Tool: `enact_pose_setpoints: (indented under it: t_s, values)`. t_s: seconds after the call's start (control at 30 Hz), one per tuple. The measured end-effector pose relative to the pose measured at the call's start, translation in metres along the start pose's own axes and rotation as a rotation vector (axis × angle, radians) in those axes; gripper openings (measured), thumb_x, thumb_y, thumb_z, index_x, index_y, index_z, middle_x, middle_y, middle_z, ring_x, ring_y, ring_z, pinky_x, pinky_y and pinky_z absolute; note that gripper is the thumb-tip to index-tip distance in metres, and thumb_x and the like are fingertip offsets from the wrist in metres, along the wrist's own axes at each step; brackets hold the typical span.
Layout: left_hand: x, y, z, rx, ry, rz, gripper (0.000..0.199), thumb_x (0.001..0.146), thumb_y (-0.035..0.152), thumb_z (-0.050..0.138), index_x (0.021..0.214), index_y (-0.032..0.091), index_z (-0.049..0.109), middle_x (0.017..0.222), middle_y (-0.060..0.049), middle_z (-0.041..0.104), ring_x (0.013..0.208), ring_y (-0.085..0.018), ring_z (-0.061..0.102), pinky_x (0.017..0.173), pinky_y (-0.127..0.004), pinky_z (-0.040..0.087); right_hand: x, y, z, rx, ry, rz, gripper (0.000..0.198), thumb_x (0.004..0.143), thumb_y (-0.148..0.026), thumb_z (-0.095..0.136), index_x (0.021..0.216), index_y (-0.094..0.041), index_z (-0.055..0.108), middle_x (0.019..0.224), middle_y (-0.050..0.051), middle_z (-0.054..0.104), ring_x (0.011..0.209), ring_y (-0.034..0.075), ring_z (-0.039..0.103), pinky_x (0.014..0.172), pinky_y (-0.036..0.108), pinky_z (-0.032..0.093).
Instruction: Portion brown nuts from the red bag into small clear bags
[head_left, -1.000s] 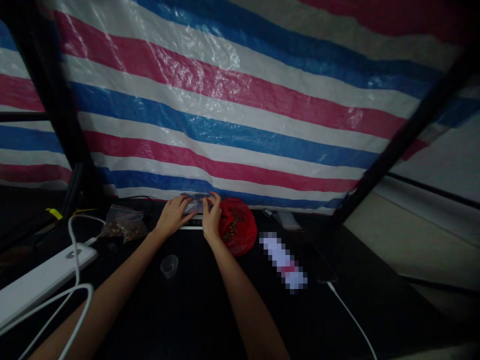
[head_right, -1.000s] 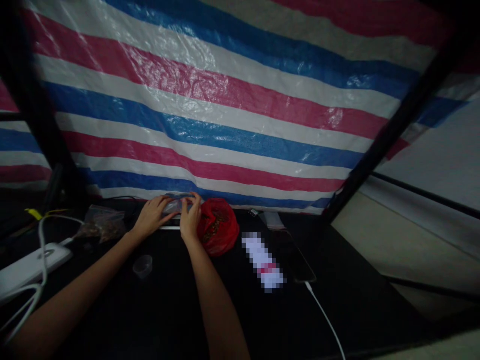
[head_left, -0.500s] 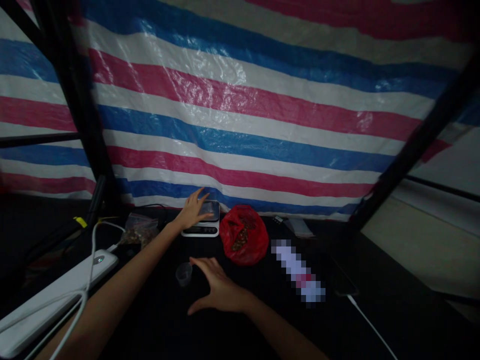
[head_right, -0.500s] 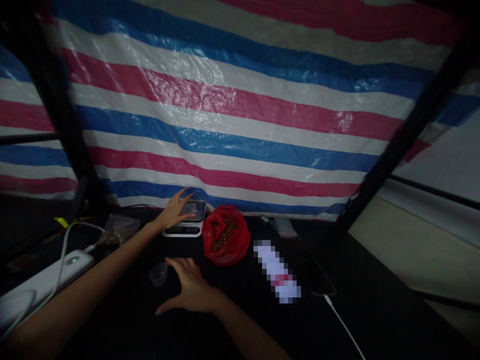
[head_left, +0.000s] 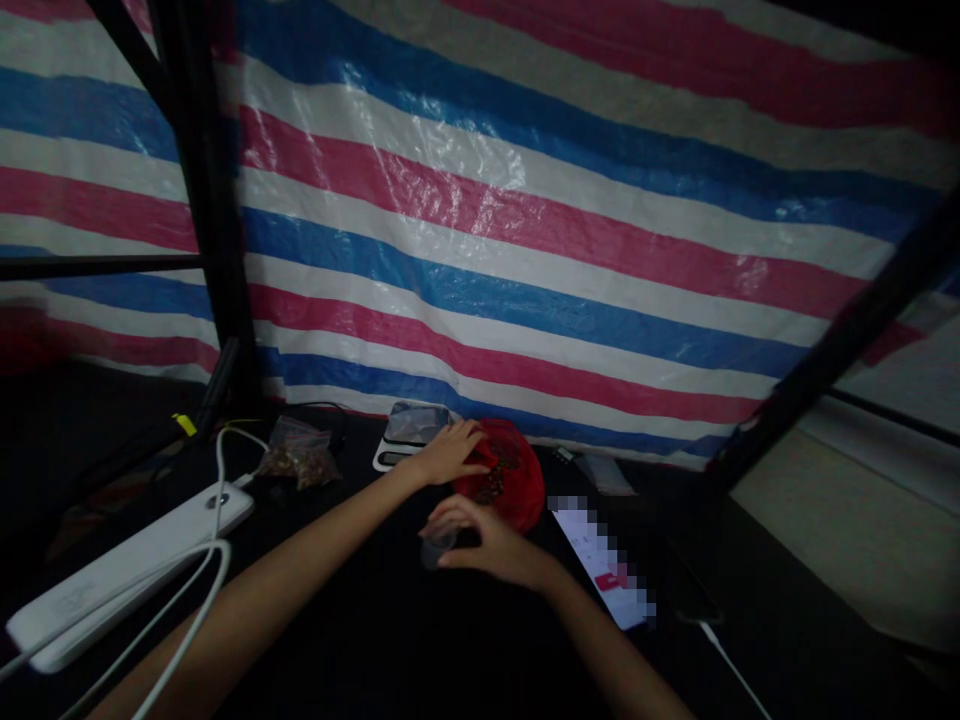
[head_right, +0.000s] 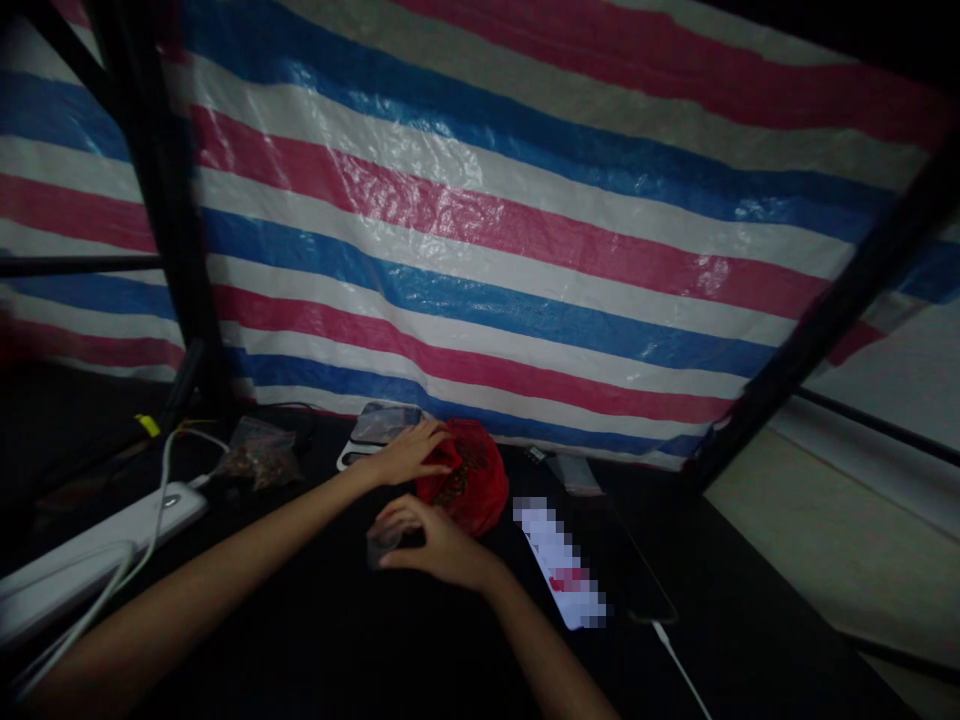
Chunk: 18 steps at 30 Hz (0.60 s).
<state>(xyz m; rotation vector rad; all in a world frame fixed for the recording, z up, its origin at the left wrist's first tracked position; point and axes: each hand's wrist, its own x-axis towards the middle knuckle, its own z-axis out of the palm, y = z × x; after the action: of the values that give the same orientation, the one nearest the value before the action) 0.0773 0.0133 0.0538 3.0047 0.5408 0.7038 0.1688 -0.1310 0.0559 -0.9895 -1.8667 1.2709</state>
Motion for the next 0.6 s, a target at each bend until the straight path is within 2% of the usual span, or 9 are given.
enact_pose_setpoints:
  t_s: [0.03,0.07,0.17,0.23,0.3,0.4,0.5,0.6]
  values:
    - [0.003,0.005,0.007,0.028,-0.028,0.009,0.048,0.078,0.046,0.048,0.115,0.016,0.043,0.112,-0.010,0.047,0.104,-0.023,0.043,0.084,-0.035,0.035,-0.006,-0.002,-0.020,-0.019,0.015,0.021,0.044,0.069,-0.032,0.065,0.107,-0.019,0.046,0.106,0.006,0.058,0.097,0.017,0.055,0.085,0.034,0.041]
    - [0.006,0.009,0.013,0.063,-0.056,0.012,0.044,0.078,0.041,0.051,0.113,0.015,0.045,0.110,-0.010,0.050,0.102,-0.023,0.044,0.084,-0.036,0.034,-0.011,-0.001,-0.040,-0.070,0.090,0.035,0.044,0.070,-0.031,0.064,0.107,-0.020,0.045,0.107,0.006,0.058,0.098,0.017,0.055,0.087,0.035,0.041]
    - [0.011,0.021,0.024,0.162,-0.088,-0.019,0.027,0.077,0.028,0.052,0.098,0.012,0.053,0.097,-0.010,0.056,0.096,-0.024,0.048,0.083,-0.037,0.033,-0.015,0.018,-0.095,-0.299,0.497,0.049,0.040,0.069,-0.030,0.064,0.103,-0.020,0.046,0.103,0.006,0.060,0.100,0.018,0.054,0.091,0.038,0.037]
    - [0.012,0.024,0.023,0.193,-0.067,-0.064,0.017,0.080,0.020,0.046,0.091,0.011,0.055,0.092,-0.009,0.057,0.093,-0.023,0.049,0.081,-0.036,0.033,-0.010,0.037,-0.115,-0.443,0.608,0.088,0.034,0.069,-0.031,0.063,0.097,-0.019,0.049,0.099,0.007,0.061,0.096,0.020,0.056,0.091,0.039,0.037]
    - [0.008,0.021,0.017,0.193,-0.022,-0.126,0.017,0.081,0.015,0.040,0.091,0.013,0.054,0.092,-0.009,0.056,0.093,-0.022,0.050,0.081,-0.036,0.033,-0.003,0.052,-0.120,-0.539,0.583,0.101,0.032,0.070,-0.033,0.060,0.097,-0.019,0.050,0.100,0.007,0.061,0.095,0.020,0.056,0.090,0.039,0.038]
    - [-0.002,0.009,0.004,0.127,0.062,-0.235,0.020,0.082,0.012,0.036,0.097,0.014,0.050,0.100,-0.009,0.054,0.095,-0.020,0.050,0.083,-0.037,0.033,0.004,0.061,-0.112,-0.630,0.469,0.117,0.033,0.076,-0.035,0.053,0.105,-0.021,0.048,0.106,0.006,0.059,0.097,0.019,0.056,0.090,0.038,0.039]
    - [-0.014,-0.005,-0.005,-0.052,0.136,-0.288,0.021,0.082,0.008,0.033,0.099,0.014,0.046,0.098,-0.008,0.055,0.093,-0.017,0.052,0.088,-0.035,0.031,0.002,0.054,-0.107,-0.703,0.438,0.154,0.035,0.080,-0.036,0.048,0.111,-0.022,0.044,0.106,0.006,0.060,0.098,0.020,0.056,0.089,0.038,0.038]
    - [-0.021,-0.011,-0.010,-0.276,0.170,-0.290,0.017,0.087,0.015,0.030,0.093,0.016,0.045,0.086,-0.005,0.058,0.084,-0.016,0.054,0.085,-0.032,0.034,-0.005,0.042,-0.114,-0.674,0.414,0.146,0.034,0.082,-0.034,0.043,0.114,-0.021,0.043,0.106,0.007,0.059,0.097,0.019,0.056,0.087,0.037,0.039]
